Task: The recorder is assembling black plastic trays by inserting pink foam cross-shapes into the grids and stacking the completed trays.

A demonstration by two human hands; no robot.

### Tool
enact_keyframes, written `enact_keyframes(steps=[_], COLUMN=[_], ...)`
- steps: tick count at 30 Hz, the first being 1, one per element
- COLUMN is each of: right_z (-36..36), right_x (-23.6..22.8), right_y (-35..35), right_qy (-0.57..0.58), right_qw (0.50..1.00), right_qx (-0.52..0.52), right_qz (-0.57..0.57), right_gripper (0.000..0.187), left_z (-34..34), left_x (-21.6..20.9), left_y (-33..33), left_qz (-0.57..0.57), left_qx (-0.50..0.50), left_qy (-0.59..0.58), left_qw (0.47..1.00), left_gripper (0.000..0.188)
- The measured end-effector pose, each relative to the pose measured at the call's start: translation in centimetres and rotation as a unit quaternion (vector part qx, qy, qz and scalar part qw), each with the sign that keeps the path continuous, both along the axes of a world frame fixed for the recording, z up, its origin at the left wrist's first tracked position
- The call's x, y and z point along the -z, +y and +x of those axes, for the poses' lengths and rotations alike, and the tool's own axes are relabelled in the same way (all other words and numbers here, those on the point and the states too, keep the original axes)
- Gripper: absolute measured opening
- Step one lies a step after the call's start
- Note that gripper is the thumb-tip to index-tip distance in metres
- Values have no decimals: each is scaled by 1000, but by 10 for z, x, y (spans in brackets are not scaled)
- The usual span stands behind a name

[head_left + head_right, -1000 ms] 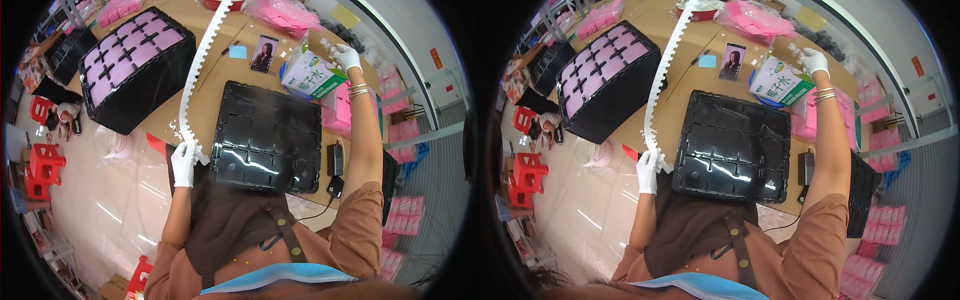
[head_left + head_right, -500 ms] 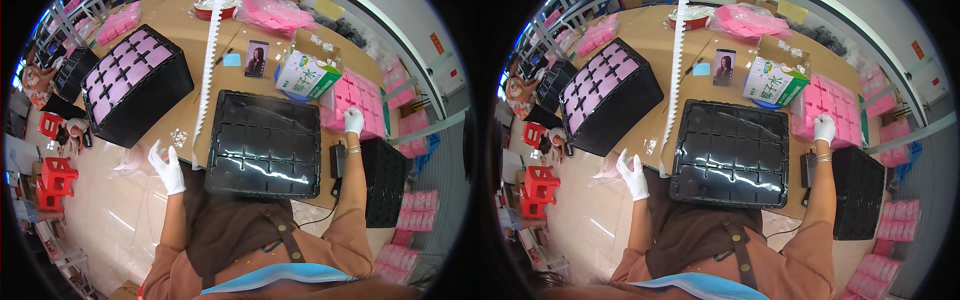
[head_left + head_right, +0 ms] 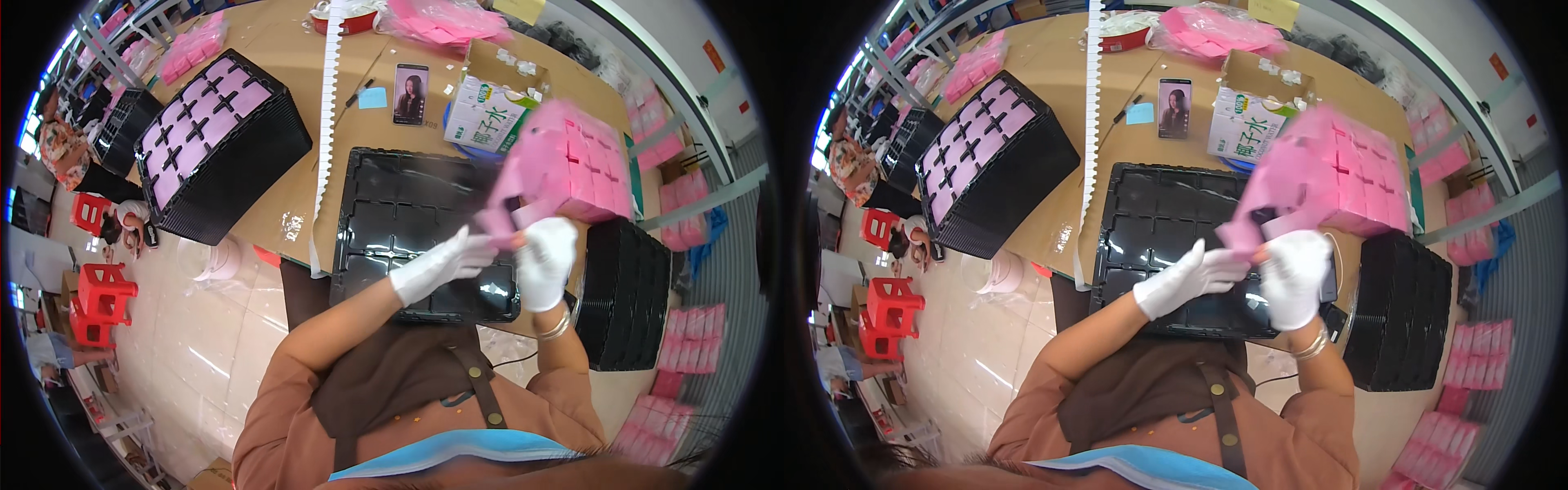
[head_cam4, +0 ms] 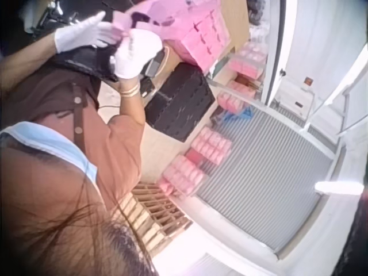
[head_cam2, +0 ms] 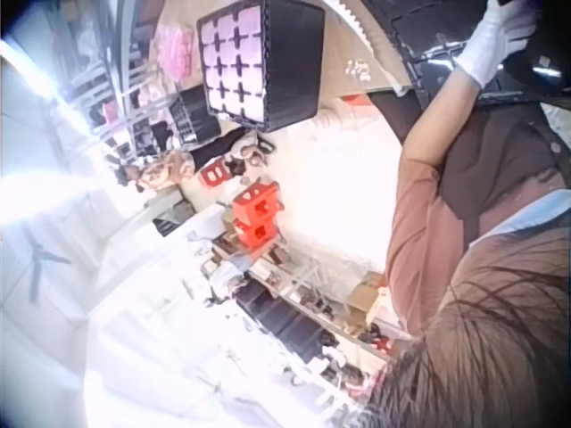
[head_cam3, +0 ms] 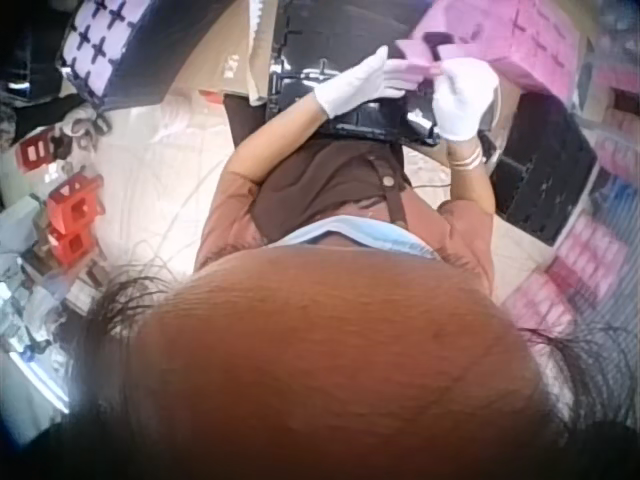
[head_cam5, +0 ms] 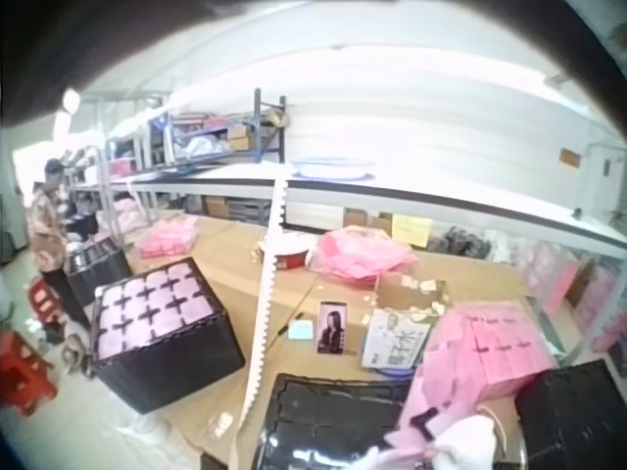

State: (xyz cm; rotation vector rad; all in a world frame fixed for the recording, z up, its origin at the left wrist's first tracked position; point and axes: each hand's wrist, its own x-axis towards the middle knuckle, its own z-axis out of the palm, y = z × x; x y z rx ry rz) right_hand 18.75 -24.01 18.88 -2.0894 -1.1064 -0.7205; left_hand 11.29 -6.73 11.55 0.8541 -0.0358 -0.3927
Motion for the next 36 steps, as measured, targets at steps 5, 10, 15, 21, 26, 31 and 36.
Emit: enact_keyframes(steps=[5, 10, 15, 21, 26, 31, 36], right_z=[-4, 72, 63, 46, 41, 29, 15], right_x=[36, 112, 122, 125, 121, 119, 121], right_y=[-2, -59, -46, -48, -52, -60, -63], right_qy=[121, 514, 615, 369, 366, 422, 457], right_qw=[980, 817, 780, 895, 902, 888, 872], right_qx=[-142, 95, 101, 213, 166, 121, 104], right_qz=[-69, 242, 63, -135, -156, -140, -141], right_gripper=[14, 44, 47, 30, 19, 20, 22], left_z=[14, -24, -52, -67, -78, -99, -111], left_x=[-11, 19, 33, 23, 79, 50, 36], left_y=[20, 73, 96, 91, 80, 78, 73], left_qz=[136, 123, 173, 270, 453, 415, 437], left_qx=[-163, -206, -217, -211, -278, -308, -283], left_qy=[73, 159, 225, 218, 29, 101, 183], left_qw=[974, 958, 934, 914, 846, 850, 834], left_gripper=[33, 35, 46, 61, 68, 73, 77])
